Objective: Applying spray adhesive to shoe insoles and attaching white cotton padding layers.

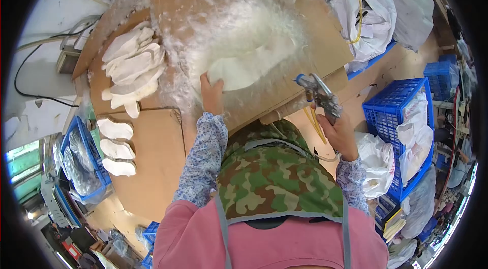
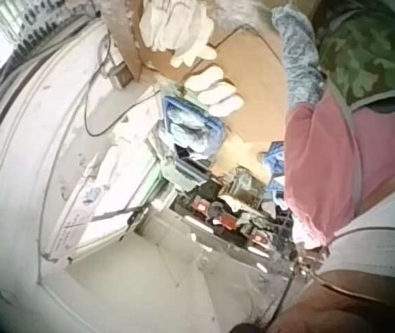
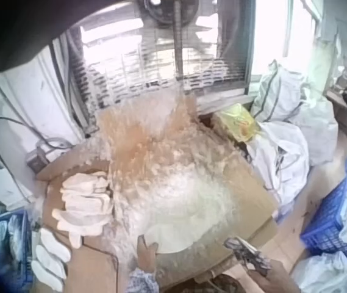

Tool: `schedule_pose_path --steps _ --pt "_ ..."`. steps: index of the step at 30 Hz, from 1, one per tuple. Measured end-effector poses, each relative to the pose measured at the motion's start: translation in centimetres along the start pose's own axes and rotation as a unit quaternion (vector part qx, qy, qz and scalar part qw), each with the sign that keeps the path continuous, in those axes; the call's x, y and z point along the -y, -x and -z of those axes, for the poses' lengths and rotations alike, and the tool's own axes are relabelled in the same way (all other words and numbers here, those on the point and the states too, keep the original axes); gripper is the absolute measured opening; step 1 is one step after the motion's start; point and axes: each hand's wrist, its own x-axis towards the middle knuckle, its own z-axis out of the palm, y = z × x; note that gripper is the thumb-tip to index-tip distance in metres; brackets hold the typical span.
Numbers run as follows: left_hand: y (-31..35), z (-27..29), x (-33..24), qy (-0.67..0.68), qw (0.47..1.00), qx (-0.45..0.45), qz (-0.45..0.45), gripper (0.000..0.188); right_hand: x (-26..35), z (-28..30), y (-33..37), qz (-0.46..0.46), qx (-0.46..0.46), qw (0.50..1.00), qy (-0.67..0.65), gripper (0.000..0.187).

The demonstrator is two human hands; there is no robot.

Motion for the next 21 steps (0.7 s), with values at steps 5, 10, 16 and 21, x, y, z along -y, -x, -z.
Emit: schedule_pose_path --steps 5,10,16,21 --pt "3.7 1.9 2.2 -0.149 0.983 -0.097 -0.037 0.052 1.3 -2.4 -1.6 0.092 0.055 0.994 -0.004 0.033" --pt "5.9 -0.1 0.0 -0.402 0.865 -0.009 -0.301 0.050 2.8 -3.2 -2.6 0.076 0.138 0.987 0.035 0.033" --pt "7.1 -3.0 1.3 -0.494 0.811 0.053 -0.310 0.043 2.7 -3.2 -3.5 0.045 0.115 0.990 0.062 0.034" --pt "7.0 -2.7 1.4 -0.482 0.823 0.059 -0.296 0.048 2.1 -1.6 -3.6 0.093 0.038 0.991 0.086 0.032"
